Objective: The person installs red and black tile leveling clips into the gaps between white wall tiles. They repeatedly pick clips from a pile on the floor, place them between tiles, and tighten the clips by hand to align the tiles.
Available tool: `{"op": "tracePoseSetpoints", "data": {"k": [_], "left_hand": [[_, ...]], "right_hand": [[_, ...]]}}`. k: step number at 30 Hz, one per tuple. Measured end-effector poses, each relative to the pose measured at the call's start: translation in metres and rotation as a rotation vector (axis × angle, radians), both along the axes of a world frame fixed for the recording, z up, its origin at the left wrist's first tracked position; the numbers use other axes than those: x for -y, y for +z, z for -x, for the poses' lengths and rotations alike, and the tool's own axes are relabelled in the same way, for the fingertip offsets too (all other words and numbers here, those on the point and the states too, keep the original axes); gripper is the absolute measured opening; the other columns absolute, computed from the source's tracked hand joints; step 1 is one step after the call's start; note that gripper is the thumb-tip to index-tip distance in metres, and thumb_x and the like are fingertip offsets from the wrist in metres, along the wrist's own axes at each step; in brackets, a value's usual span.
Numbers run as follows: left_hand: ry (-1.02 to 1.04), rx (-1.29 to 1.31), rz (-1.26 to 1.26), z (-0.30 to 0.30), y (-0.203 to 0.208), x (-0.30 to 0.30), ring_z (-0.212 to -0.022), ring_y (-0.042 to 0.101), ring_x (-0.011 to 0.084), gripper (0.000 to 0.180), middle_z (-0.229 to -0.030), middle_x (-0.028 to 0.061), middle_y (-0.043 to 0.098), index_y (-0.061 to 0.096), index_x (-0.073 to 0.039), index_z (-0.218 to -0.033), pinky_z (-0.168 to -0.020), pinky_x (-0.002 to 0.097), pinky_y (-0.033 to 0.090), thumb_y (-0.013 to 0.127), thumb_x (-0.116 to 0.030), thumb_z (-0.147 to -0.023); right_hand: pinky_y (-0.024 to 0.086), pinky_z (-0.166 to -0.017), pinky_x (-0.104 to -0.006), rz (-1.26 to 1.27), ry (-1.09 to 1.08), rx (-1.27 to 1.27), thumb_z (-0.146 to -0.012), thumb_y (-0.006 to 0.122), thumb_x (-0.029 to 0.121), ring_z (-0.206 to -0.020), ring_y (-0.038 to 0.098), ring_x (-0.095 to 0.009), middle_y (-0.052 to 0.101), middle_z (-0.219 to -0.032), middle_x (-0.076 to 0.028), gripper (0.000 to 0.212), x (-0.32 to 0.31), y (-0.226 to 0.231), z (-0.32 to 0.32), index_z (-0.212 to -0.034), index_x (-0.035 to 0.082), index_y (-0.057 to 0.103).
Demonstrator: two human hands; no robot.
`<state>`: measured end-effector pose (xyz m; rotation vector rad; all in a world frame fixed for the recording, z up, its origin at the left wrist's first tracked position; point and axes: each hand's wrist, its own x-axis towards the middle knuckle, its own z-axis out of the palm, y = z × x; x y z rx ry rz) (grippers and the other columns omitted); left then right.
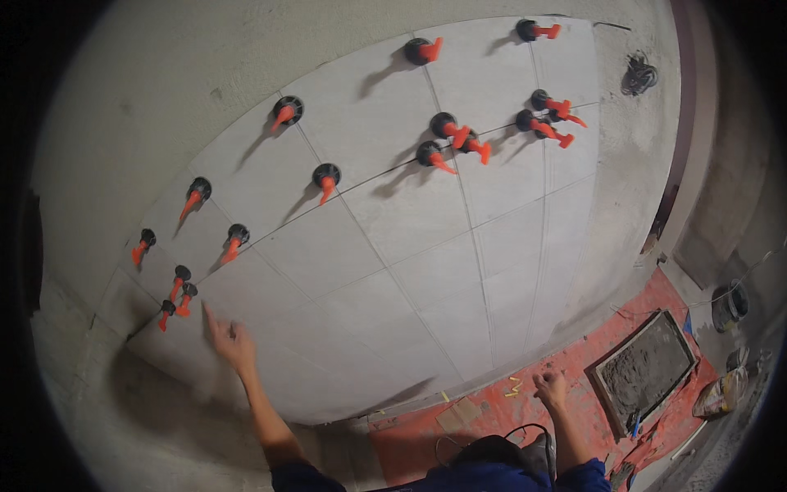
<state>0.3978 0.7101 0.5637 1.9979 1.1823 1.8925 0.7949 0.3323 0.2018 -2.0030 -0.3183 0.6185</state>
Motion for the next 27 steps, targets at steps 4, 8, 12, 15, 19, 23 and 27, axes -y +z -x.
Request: {"op": "tracePoseSetpoints", "data": {"k": [4, 8, 12, 15, 19, 23, 27], "left_hand": [[-0.358, 0.763, 0.566, -0.017, -0.128, 0.070, -0.053, 0.044, 0.0085, 0.051, -0.066, 0.0005, 0.049, 0.052, -0.004, -0.128, -0.044, 0.0224, 0.035, 0.050, -0.001, -0.077], [-0.605, 1.531, 1.829, -0.055, -0.320, 0.180, -0.068, 0.051, 0.0154, 0.008, -0.075, 0.0019, 0.053, 0.057, -0.009, -0.083, -0.063, 0.0286, 0.047, 0.053, -0.002, -0.082], [-1.293, 1.530, 1.797, -0.135, -0.438, 0.282, -0.070, 0.053, 0.0143, 0.015, -0.081, 0.0032, 0.058, 0.055, -0.010, -0.103, -0.064, 0.0282, 0.047, 0.049, -0.004, -0.091], [-1.217, 1.352, 1.831, -0.179, -0.425, 0.282, -0.072, 0.055, 0.0137, 0.015, -0.084, 0.0034, 0.058, 0.054, -0.011, -0.108, -0.064, 0.0289, 0.047, 0.050, -0.007, -0.094], [-1.017, 1.130, 1.717, -0.210, -0.370, 0.293, -0.074, 0.056, 0.0119, 0.018, -0.085, 0.0039, 0.058, 0.054, -0.011, -0.112, -0.064, 0.0287, 0.047, 0.053, -0.008, -0.094], [-0.995, 0.675, 1.465, -0.228, -0.362, 0.333, -0.063, 0.054, 0.0130, 0.012, -0.075, 0.0045, 0.056, 0.056, -0.006, -0.101, -0.050, 0.0259, 0.044, 0.058, -0.008, -0.089], [-0.834, 0.674, 1.502, -0.250, -0.366, 0.338, -0.053, 0.050, 0.0100, 0.021, -0.072, 0.0023, 0.055, 0.061, -0.003, -0.106, -0.045, 0.0260, 0.041, 0.063, -0.009, -0.086]], "right_hand": [[0.052, -0.055, -0.0325, 0.027, 0.243, 0.125, -0.083, 0.065, 0.017, -0.059, 0.067, -0.018, 0.065, -0.068, -0.011, 0.021, -0.031, 0.027, -0.009, -0.085, -0.005, 0.064], [0.054, -0.063, -0.0327, -0.213, 0.513, 0.023, -0.082, 0.066, 0.015, -0.065, 0.069, -0.020, 0.070, -0.079, -0.014, 0.033, -0.023, 0.035, -0.014, -0.109, -0.004, 0.063], [0.055, -0.067, -0.0338, -0.117, 0.714, -0.035, -0.082, 0.065, 0.012, -0.067, 0.069, -0.020, 0.071, -0.083, -0.014, 0.036, 0.020, 0.030, -0.053, -0.113, -0.006, 0.062], [0.055, -0.064, -0.0330, -0.086, 0.653, -0.160, -0.081, 0.063, 0.009, -0.067, 0.069, -0.021, 0.070, -0.082, -0.016, 0.035, 0.046, 0.021, -0.099, -0.111, -0.008, 0.061], [0.054, -0.056, -0.0309, -0.123, 0.538, -0.189, -0.080, 0.060, 0.009, -0.062, 0.068, -0.021, 0.069, -0.078, -0.018, 0.033, 0.067, 0.016, -0.158, -0.107, -0.011, 0.061], [0.052, -0.051, -0.0304, -0.159, 0.453, -0.194, -0.079, 0.059, 0.007, -0.056, 0.066, -0.021, 0.067, -0.075, -0.019, 0.034, 0.080, 0.017, -0.191, -0.106, -0.013, 0.060], [0.051, -0.047, -0.0315, -0.206, 0.400, -0.238, -0.079, 0.058, 0.005, -0.054, 0.065, -0.022, 0.067, -0.073, -0.019, 0.032, 0.095, 0.003, -0.193, -0.105, -0.014, 0.059]]}}
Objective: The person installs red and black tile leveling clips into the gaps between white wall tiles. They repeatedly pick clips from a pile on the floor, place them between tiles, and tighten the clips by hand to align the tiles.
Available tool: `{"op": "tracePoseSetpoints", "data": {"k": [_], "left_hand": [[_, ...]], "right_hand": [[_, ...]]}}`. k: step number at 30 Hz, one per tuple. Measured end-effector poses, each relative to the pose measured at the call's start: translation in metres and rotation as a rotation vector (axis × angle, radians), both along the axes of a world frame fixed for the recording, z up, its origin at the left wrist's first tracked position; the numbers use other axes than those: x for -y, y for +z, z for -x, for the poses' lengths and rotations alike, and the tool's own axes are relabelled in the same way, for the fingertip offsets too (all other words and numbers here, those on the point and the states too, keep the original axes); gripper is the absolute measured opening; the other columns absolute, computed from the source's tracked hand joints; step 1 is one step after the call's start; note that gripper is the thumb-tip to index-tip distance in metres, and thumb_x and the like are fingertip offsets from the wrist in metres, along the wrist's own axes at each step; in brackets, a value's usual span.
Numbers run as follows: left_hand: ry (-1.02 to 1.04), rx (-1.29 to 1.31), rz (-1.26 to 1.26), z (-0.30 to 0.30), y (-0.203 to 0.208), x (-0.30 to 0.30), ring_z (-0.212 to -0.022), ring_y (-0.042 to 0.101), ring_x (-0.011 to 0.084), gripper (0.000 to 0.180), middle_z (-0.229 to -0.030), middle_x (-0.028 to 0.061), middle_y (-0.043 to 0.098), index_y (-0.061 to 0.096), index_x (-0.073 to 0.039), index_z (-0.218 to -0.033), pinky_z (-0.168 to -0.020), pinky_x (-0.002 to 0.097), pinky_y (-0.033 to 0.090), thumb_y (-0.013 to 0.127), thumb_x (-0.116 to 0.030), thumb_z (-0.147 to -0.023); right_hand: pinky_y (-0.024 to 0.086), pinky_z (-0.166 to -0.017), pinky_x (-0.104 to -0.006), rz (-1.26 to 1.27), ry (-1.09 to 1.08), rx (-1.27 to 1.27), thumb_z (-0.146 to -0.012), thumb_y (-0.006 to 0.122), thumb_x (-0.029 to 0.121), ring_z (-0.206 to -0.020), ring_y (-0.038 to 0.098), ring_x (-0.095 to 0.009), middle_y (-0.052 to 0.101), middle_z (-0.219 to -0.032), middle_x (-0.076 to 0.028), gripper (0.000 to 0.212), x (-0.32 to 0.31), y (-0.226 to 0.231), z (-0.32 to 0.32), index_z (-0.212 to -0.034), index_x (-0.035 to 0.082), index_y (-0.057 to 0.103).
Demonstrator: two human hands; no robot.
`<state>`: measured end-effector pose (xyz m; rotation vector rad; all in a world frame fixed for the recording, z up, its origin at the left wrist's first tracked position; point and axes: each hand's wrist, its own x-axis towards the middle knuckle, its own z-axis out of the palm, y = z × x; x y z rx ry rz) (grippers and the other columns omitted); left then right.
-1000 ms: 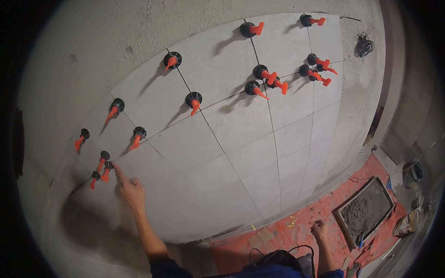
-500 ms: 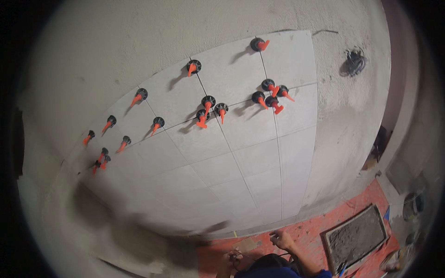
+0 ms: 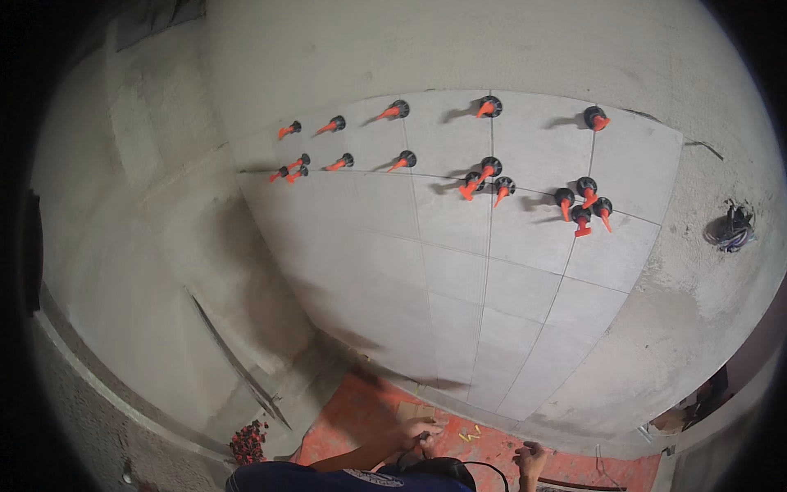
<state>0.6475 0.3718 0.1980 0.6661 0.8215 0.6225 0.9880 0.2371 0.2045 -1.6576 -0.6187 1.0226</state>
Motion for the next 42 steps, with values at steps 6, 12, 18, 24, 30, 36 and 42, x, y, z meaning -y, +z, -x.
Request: {"op": "tracePoseSetpoints", "data": {"k": [6, 12, 18, 24, 30, 36, 42], "left_hand": [[0.257, -0.191, -0.528, 0.008, 0.075, -0.050, -0.047, 0.047, 0.0080, 0.024, -0.075, 0.0016, 0.058, 0.065, -0.003, -0.106, -0.040, 0.0263, 0.036, 0.066, -0.009, -0.083], [0.555, -0.628, -1.158, 0.058, 0.222, -0.127, -0.070, 0.054, 0.0099, 0.025, -0.079, 0.0038, 0.062, 0.066, -0.003, -0.109, -0.064, 0.0250, 0.045, 0.063, -0.006, -0.084], [0.822, -0.598, -1.375, 0.085, 0.392, -0.156, -0.061, 0.044, 0.0040, 0.037, -0.082, 0.0002, 0.061, 0.063, -0.004, -0.119, -0.055, 0.0217, 0.040, 0.065, -0.005, -0.083], [0.937, -0.477, -1.673, 0.094, 0.481, -0.161, -0.055, 0.042, 0.0044, 0.036, -0.081, 0.0014, 0.063, 0.063, -0.002, -0.120, -0.049, 0.0209, 0.036, 0.069, -0.007, -0.084], [0.480, -0.368, -1.834, 0.034, 0.506, -0.149, -0.061, 0.048, 0.0057, 0.028, -0.084, 0.0041, 0.065, 0.066, -0.001, -0.113, -0.050, 0.0210, 0.037, 0.068, -0.006, -0.086], [0.188, -0.379, -1.960, -0.049, 0.542, -0.148, -0.070, 0.059, 0.0146, 0.037, -0.089, 0.0078, 0.063, 0.062, -0.004, -0.120, -0.057, 0.0267, 0.046, 0.068, -0.005, -0.084], [0.341, -0.659, -2.401, -0.155, 0.594, -0.158, -0.094, 0.066, 0.0335, 0.037, -0.113, 0.0151, 0.059, 0.059, -0.006, -0.121, -0.078, 0.0450, 0.053, 0.066, -0.010, -0.085]], "right_hand": [[0.054, -0.047, -0.0333, 0.156, 0.072, -0.021, -0.082, 0.059, 0.004, -0.055, 0.067, -0.025, 0.068, -0.075, -0.022, 0.029, 0.008, -0.037, 0.022, -0.105, -0.013, 0.058], [0.053, -0.044, -0.0315, 0.077, 0.123, -0.019, -0.082, 0.062, 0.008, -0.052, 0.066, -0.025, 0.067, -0.072, -0.021, 0.030, 0.000, -0.041, 0.028, -0.104, -0.012, 0.059], [0.052, -0.047, -0.0315, 0.055, 0.067, 0.101, -0.079, 0.058, 0.007, -0.055, 0.067, -0.023, 0.067, -0.073, -0.021, 0.033, -0.022, -0.022, 0.028, -0.104, -0.014, 0.059], [0.052, -0.051, -0.0302, -0.029, 0.001, 0.105, -0.083, 0.054, 0.004, -0.057, 0.064, -0.020, 0.065, -0.073, -0.017, 0.026, -0.045, 0.014, 0.038, -0.103, -0.012, 0.058], [0.051, -0.063, -0.0277, -0.393, -0.173, 0.304, -0.084, 0.053, 0.001, -0.068, 0.062, -0.014, 0.067, -0.077, -0.011, 0.020, -0.102, 0.163, 0.020, -0.098, -0.009, 0.062], [0.053, -0.068, -0.0276, -0.812, -0.182, 0.649, -0.091, 0.051, -0.003, -0.074, 0.063, -0.013, 0.067, -0.082, -0.009, 0.017, -0.119, 0.349, 0.030, -0.104, -0.006, 0.062], [0.055, -0.070, -0.0289, -0.783, -0.047, 0.670, -0.087, 0.054, -0.007, -0.080, 0.066, -0.013, 0.068, -0.084, -0.009, 0.020, -0.116, 0.387, 0.061, -0.104, -0.004, 0.063]]}}
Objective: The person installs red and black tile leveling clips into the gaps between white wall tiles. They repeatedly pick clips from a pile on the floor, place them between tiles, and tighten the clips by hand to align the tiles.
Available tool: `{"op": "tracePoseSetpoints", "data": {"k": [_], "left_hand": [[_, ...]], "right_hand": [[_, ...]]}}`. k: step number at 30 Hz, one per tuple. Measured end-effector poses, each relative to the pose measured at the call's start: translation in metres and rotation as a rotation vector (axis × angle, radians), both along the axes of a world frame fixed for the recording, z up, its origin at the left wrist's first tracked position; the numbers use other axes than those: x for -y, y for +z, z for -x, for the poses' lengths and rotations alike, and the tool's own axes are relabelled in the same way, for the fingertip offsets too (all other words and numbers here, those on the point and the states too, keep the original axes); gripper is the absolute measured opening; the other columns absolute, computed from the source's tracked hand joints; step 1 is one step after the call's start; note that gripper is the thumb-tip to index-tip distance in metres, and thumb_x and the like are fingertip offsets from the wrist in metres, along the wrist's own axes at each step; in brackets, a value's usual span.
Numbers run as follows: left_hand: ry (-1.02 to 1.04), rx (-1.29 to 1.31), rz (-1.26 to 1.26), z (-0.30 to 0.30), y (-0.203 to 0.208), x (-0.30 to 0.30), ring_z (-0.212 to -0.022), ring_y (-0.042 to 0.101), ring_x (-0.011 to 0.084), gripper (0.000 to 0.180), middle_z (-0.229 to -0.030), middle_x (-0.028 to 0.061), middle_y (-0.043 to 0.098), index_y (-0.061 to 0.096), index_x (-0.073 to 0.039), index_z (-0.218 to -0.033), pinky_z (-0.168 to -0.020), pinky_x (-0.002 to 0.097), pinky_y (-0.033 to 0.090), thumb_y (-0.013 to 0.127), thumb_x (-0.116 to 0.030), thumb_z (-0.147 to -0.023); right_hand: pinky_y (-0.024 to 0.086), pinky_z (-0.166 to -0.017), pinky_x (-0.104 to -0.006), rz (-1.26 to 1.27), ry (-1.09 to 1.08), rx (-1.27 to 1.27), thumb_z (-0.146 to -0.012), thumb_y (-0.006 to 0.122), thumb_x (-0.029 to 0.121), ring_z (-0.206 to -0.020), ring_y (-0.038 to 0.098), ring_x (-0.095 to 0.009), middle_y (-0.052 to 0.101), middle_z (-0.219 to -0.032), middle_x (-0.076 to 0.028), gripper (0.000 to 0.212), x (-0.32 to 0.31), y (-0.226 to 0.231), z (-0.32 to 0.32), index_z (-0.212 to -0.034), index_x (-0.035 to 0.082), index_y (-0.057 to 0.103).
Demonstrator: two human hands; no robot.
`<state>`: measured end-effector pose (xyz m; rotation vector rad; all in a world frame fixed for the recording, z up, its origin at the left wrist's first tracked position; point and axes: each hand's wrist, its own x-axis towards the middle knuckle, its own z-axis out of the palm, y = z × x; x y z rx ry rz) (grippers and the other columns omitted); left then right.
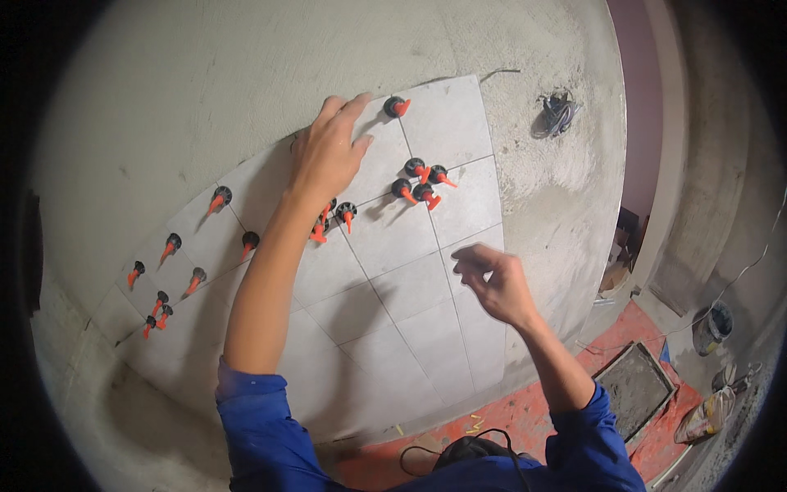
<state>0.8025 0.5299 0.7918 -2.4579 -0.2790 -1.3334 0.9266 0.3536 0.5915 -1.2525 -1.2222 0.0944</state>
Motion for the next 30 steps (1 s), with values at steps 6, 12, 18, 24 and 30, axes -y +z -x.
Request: {"op": "tracePoseSetpoints", "data": {"k": [6, 12, 18, 24, 30], "left_hand": [[0.453, -0.216, 0.049, -0.045, 0.037, -0.006, -0.108, 0.062, 0.0337, 0.042, -0.117, 0.0126, 0.060, 0.061, -0.010, -0.120, -0.089, 0.0457, 0.050, 0.074, -0.019, -0.081], [0.513, -0.213, 0.076, -0.056, 0.048, -0.008, -0.105, 0.064, 0.0306, 0.041, -0.113, 0.0121, 0.065, 0.066, -0.009, -0.108, -0.087, 0.0422, 0.051, 0.082, -0.021, -0.072], [0.535, -0.215, 0.141, -0.058, 0.053, -0.004, -0.107, 0.063, 0.0295, 0.037, -0.115, 0.0107, 0.065, 0.067, -0.008, -0.103, -0.088, 0.0418, 0.052, 0.082, -0.021, -0.073], [0.597, -0.187, 0.190, -0.063, 0.052, -0.001, -0.108, 0.062, 0.0289, 0.041, -0.115, 0.0088, 0.064, 0.067, -0.010, -0.108, -0.088, 0.0406, 0.052, 0.083, -0.020, -0.071], [0.527, -0.100, 0.049, -0.059, 0.039, -0.007, -0.102, 0.063, 0.0306, 0.042, -0.110, 0.0097, 0.065, 0.067, -0.011, -0.106, -0.083, 0.0421, 0.051, 0.083, -0.019, -0.068]], "right_hand": [[0.054, -0.068, -0.0288, 0.101, 0.008, -0.135, -0.088, 0.056, -0.003, -0.076, 0.067, -0.015, 0.069, -0.083, -0.011, 0.015, 0.025, -0.045, -0.030, -0.100, -0.005, 0.064], [0.052, -0.064, -0.0267, 0.072, 0.016, -0.301, -0.089, 0.054, -0.002, -0.070, 0.062, -0.013, 0.066, -0.079, -0.009, 0.014, 0.043, -0.082, -0.075, -0.097, -0.008, 0.063], [0.050, -0.063, -0.0260, 0.128, 0.073, -0.340, -0.090, 0.055, 0.000, -0.069, 0.061, -0.012, 0.066, -0.077, -0.008, 0.012, 0.048, -0.102, -0.098, -0.097, -0.007, 0.064], [0.053, -0.064, -0.0274, 0.156, 0.122, -0.377, -0.093, 0.056, 0.002, -0.071, 0.062, -0.013, 0.065, -0.078, -0.008, 0.010, 0.051, -0.117, -0.118, -0.096, -0.005, 0.062], [0.051, -0.064, -0.0268, 0.117, -0.004, -0.229, -0.090, 0.056, 0.001, -0.067, 0.061, -0.012, 0.067, -0.077, -0.008, 0.013, 0.047, -0.079, -0.116, -0.098, -0.007, 0.062]]}}
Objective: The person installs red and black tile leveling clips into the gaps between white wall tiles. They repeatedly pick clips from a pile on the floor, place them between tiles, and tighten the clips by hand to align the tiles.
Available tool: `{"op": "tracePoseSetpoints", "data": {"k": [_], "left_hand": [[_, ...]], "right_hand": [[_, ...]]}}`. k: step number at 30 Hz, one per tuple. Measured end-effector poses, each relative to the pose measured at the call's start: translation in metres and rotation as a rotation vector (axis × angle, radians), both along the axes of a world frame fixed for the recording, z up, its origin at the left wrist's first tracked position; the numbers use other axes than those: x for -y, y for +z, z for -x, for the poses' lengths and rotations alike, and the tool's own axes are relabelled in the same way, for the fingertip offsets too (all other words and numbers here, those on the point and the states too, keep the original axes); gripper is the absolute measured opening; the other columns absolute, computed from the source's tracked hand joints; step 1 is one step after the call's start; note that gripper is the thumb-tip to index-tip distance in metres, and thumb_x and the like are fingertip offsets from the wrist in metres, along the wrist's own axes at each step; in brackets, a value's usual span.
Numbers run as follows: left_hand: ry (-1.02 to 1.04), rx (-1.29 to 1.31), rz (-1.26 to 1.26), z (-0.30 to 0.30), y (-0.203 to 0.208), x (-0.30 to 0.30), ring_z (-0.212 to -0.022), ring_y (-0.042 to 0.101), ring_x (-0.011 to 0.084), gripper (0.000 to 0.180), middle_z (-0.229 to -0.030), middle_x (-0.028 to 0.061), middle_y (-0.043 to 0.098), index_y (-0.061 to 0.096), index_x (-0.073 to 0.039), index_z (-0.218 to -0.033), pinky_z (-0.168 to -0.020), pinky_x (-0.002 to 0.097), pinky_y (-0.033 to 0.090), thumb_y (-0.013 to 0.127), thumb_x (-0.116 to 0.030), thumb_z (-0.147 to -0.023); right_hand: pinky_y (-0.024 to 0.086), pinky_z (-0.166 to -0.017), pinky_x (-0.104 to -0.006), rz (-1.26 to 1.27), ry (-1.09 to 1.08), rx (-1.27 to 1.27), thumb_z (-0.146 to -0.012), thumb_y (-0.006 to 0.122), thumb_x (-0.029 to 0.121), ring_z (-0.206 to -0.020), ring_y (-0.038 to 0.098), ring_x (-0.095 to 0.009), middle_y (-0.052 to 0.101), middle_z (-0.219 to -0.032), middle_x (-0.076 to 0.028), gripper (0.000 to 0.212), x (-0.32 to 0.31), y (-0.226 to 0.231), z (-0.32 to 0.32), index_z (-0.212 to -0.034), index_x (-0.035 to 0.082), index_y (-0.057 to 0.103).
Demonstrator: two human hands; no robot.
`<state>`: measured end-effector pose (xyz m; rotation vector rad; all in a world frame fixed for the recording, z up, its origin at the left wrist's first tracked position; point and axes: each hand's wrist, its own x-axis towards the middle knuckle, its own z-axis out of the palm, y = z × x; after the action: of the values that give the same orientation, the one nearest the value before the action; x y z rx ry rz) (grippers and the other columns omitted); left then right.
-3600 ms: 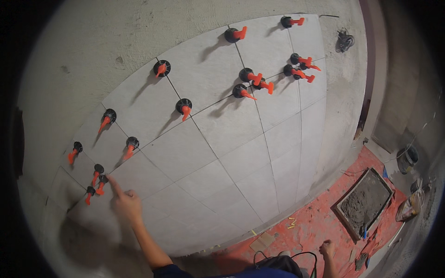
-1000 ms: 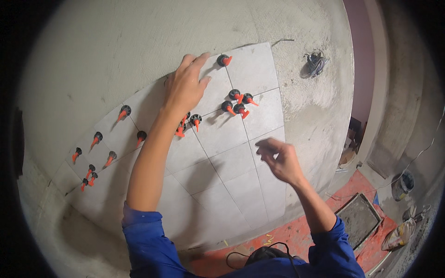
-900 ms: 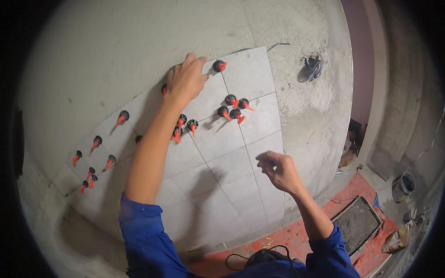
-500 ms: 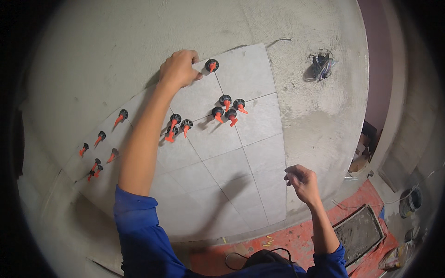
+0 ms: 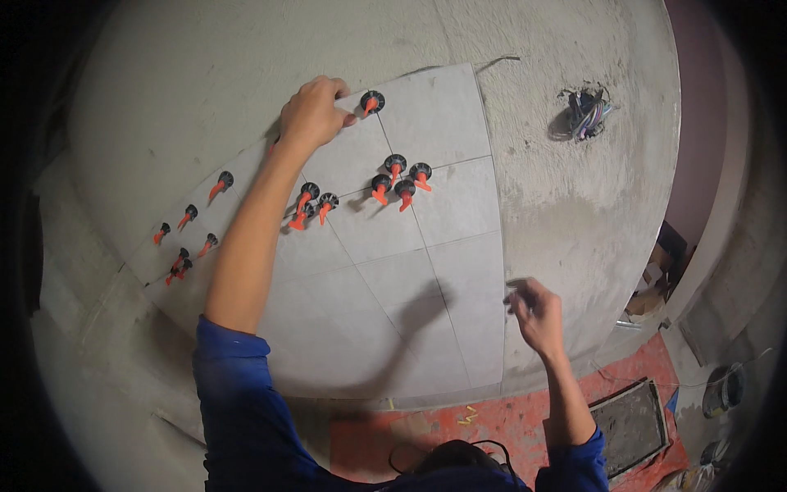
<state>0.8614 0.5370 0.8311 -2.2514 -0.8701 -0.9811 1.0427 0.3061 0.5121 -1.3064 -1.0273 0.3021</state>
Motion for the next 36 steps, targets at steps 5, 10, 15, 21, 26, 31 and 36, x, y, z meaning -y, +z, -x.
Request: {"op": "tracePoseSetpoints", "data": {"k": [5, 10, 15, 21, 26, 31, 36], "left_hand": [[-0.216, 0.123, -0.058, 0.011, -0.029, 0.006, -0.094, 0.063, 0.0290, 0.049, -0.104, 0.0083, 0.061, 0.065, -0.016, -0.117, -0.079, 0.0416, 0.051, 0.081, -0.018, -0.071], [-0.555, 0.087, 0.024, 0.000, -0.027, -0.001, -0.085, 0.062, 0.0270, 0.043, -0.093, 0.0075, 0.060, 0.067, -0.015, -0.115, -0.075, 0.0383, 0.050, 0.078, -0.012, -0.073], [-0.631, 0.059, -0.102, -0.009, -0.020, -0.022, -0.079, 0.061, 0.0260, 0.034, -0.084, 0.0075, 0.061, 0.072, -0.013, -0.106, -0.071, 0.0359, 0.049, 0.073, -0.003, -0.073], [-0.550, 0.056, -0.118, -0.006, -0.026, -0.035, -0.086, 0.065, 0.0307, 0.021, -0.089, 0.0075, 0.063, 0.072, -0.014, -0.100, -0.072, 0.0419, 0.052, 0.069, -0.014, -0.080], [-0.600, 0.091, -0.099, -0.010, -0.026, -0.039, -0.081, 0.066, 0.0316, 0.012, -0.088, 0.0086, 0.063, 0.070, -0.013, -0.091, -0.068, 0.0437, 0.053, 0.069, -0.018, -0.081], [-0.528, 0.066, -0.193, -0.010, -0.028, -0.039, -0.080, 0.068, 0.0329, 0.008, -0.088, 0.0104, 0.063, 0.069, -0.011, -0.085, -0.068, 0.0443, 0.055, 0.070, -0.016, -0.080], [-0.595, 0.063, -0.224, -0.008, -0.028, -0.040, -0.082, 0.068, 0.0326, 0.009, -0.092, 0.0092, 0.064, 0.069, -0.008, -0.085, -0.069, 0.0440, 0.056, 0.071, -0.015, -0.080]], "right_hand": [[0.051, -0.067, -0.0285, -0.229, -0.023, 0.276, -0.088, 0.060, 0.003, -0.071, 0.064, -0.015, 0.068, -0.079, -0.012, 0.014, -0.013, 0.090, 0.014, -0.099, -0.004, 0.064], [0.053, -0.071, -0.0351, -0.305, -0.123, 0.579, -0.088, 0.067, 0.030, -0.078, 0.069, -0.024, 0.070, -0.084, -0.016, 0.032, -0.068, 0.201, 0.038, -0.099, 0.000, 0.068], [0.053, -0.070, -0.0405, 0.001, -0.365, 0.759, -0.085, 0.064, 0.052, -0.079, 0.069, -0.031, 0.070, -0.083, -0.015, 0.050, -0.124, 0.265, 0.058, -0.095, 0.003, 0.069], [0.052, -0.070, -0.0422, -0.043, -0.418, 0.766, -0.084, 0.065, 0.040, -0.077, 0.067, -0.035, 0.068, -0.077, -0.017, 0.038, -0.140, 0.269, 0.063, -0.084, 0.002, 0.069], [0.052, -0.072, -0.0447, -0.040, -0.477, 0.871, -0.083, 0.061, 0.025, -0.077, 0.066, -0.039, 0.067, -0.078, -0.021, 0.026, -0.143, 0.272, 0.065, -0.081, 0.000, 0.068], [0.053, -0.072, -0.0451, 0.066, -0.485, 0.795, -0.082, 0.062, 0.019, -0.078, 0.066, -0.038, 0.068, -0.078, -0.021, 0.021, -0.143, 0.282, 0.071, -0.079, -0.001, 0.068], [0.054, -0.065, -0.0388, 0.033, -0.532, 0.995, -0.085, 0.067, 0.026, -0.075, 0.067, -0.027, 0.069, -0.078, -0.012, 0.022, -0.134, 0.277, 0.073, -0.090, 0.004, 0.067]]}}
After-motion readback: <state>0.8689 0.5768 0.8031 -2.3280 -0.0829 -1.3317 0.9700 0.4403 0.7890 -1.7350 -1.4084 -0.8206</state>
